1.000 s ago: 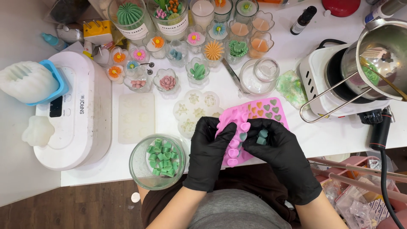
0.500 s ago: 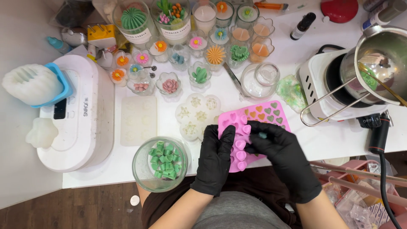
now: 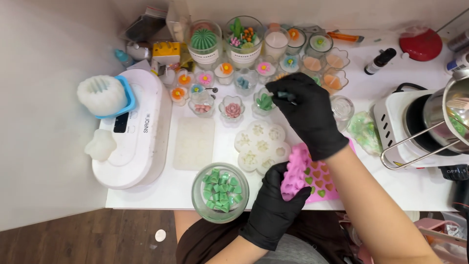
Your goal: Remove heart-shaped wax melts from a mold and place them into a jar, then pour melted wax into flower-shaped molds.
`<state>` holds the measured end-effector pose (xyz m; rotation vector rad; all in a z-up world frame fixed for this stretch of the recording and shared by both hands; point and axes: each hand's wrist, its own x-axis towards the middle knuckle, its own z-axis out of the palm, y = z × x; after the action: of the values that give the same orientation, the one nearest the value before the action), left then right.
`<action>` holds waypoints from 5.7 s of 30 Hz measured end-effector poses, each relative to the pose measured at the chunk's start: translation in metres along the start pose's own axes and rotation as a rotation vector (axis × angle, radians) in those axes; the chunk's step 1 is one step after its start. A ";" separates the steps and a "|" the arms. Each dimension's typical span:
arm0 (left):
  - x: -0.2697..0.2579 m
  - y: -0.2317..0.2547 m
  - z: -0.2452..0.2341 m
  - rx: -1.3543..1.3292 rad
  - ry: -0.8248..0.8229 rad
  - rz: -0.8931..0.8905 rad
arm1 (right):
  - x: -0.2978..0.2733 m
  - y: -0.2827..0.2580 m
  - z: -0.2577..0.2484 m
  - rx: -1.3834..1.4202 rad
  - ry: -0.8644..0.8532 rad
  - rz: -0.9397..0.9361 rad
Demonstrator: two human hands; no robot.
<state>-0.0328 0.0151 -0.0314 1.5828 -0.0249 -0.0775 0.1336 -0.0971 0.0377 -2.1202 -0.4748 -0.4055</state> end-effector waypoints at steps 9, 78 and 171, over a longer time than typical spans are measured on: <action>0.000 0.001 -0.005 0.065 -0.050 0.017 | 0.016 0.027 0.027 -0.139 -0.159 -0.079; -0.007 0.009 -0.018 -0.104 -0.080 -0.072 | 0.044 0.001 0.022 -0.145 -0.022 0.085; 0.020 0.007 -0.003 0.454 -0.044 -0.027 | -0.152 0.016 -0.059 0.235 -0.192 0.554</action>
<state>-0.0128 0.0171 -0.0248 2.0352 -0.0586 -0.1354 0.0024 -0.1823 -0.0108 -1.9640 -0.0243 0.1650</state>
